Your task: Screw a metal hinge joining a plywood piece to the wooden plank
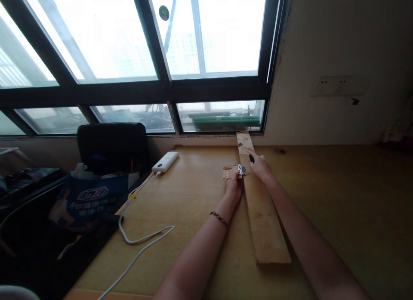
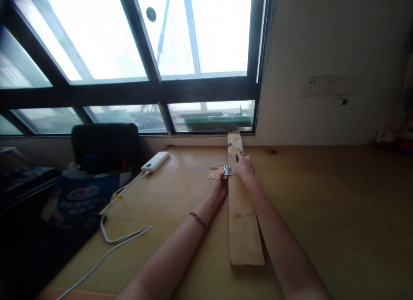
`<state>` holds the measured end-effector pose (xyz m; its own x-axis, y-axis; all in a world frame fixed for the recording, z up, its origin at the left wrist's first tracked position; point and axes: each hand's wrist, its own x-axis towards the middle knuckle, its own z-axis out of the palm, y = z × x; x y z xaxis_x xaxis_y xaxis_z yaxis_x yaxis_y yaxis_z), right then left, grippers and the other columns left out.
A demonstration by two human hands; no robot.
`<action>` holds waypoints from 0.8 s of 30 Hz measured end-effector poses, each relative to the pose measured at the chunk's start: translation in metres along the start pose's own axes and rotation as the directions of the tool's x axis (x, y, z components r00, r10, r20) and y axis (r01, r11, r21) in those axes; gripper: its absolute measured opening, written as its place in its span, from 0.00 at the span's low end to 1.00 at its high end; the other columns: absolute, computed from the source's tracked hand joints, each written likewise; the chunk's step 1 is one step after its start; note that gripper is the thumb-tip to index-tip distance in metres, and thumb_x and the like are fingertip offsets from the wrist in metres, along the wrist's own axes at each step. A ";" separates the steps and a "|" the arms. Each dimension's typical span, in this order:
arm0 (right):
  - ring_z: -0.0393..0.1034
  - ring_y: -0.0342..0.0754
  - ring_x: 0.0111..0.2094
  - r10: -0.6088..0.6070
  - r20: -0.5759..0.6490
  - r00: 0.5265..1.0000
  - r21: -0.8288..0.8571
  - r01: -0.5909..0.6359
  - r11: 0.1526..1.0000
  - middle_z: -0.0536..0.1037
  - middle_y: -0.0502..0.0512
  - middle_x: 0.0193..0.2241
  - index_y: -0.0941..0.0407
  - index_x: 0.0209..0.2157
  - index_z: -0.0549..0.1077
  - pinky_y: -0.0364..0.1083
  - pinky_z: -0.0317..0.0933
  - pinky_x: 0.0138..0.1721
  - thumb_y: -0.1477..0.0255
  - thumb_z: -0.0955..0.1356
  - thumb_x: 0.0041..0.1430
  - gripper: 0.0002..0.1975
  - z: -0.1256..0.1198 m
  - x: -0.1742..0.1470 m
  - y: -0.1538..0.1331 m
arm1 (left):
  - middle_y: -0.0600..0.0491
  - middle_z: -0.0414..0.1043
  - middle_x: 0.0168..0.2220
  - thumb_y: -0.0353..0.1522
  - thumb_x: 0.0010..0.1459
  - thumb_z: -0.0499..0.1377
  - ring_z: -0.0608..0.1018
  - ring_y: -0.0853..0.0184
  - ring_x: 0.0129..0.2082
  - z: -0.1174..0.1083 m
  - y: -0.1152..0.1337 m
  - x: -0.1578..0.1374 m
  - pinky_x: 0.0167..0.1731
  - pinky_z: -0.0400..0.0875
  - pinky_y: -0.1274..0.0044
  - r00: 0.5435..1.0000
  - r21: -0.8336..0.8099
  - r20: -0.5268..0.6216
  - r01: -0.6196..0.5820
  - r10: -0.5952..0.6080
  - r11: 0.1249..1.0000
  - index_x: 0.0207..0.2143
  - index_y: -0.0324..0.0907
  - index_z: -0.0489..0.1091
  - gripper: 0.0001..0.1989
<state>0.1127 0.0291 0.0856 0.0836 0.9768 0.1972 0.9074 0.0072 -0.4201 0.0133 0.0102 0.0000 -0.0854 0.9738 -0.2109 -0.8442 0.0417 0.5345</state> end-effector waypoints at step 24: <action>0.59 0.57 0.44 -0.094 -0.157 0.983 -0.113 0.077 0.991 0.70 0.63 0.42 0.50 0.48 0.70 0.50 0.54 0.40 0.72 0.59 0.57 0.18 0.016 -0.011 -0.006 | 0.50 0.74 0.28 0.29 0.42 0.61 0.75 0.69 0.26 0.000 0.000 0.000 0.33 0.68 0.77 1.000 -0.003 0.020 0.016 -0.016 1.000 0.30 0.35 0.70 0.09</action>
<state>0.0998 0.0220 0.0712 0.0611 0.9261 0.3723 0.9518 0.0582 -0.3011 0.0133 0.0102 0.0005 -0.0610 0.9772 -0.2033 -0.8472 0.0570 0.5282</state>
